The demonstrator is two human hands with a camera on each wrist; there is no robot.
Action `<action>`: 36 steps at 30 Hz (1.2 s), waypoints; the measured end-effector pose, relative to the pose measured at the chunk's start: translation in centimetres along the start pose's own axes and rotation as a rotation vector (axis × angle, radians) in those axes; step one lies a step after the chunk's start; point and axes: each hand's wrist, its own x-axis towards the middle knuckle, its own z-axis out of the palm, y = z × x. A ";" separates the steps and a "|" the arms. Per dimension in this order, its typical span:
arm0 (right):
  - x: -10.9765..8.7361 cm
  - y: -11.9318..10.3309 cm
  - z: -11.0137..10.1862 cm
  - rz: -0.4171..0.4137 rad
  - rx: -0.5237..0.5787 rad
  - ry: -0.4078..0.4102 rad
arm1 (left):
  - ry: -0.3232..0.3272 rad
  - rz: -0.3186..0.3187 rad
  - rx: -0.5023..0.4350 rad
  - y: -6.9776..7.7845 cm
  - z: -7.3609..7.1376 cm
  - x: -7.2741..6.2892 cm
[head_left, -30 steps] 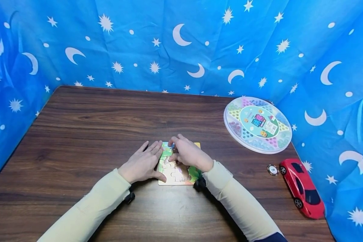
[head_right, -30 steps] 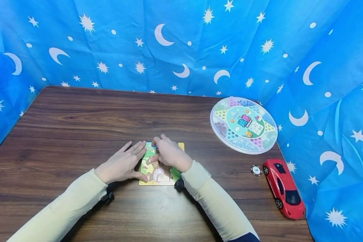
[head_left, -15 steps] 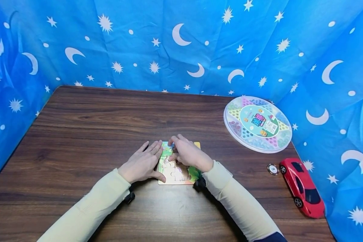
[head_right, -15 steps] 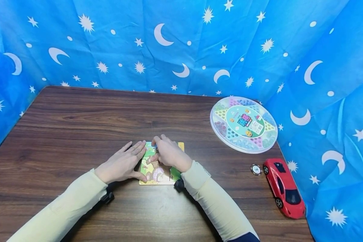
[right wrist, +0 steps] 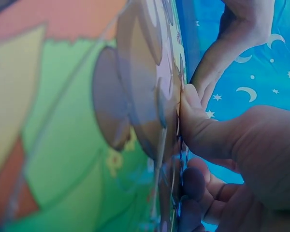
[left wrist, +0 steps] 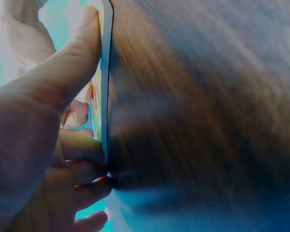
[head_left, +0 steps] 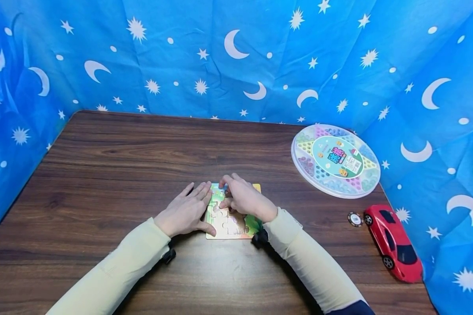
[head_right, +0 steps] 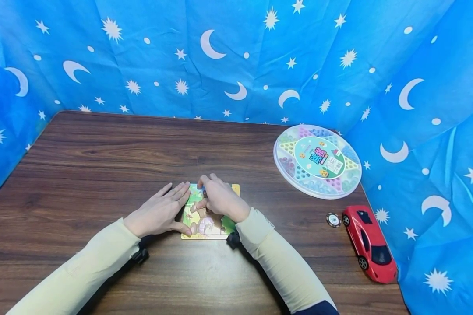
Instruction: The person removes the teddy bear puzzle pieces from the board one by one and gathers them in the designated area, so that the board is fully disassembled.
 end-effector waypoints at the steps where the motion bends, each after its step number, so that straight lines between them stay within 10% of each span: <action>1: 0.0 0.0 0.0 0.001 0.002 0.001 | -0.001 0.000 0.000 0.0 0.0 0.0; 17: -0.7 0.2 -0.2 0.015 0.127 0.052 | -0.014 0.003 -0.011 0.1 0.2 0.0; 36: -2.8 2.0 -2.2 -0.033 0.476 0.400 | 0.005 -0.002 0.006 0.1 0.3 -0.1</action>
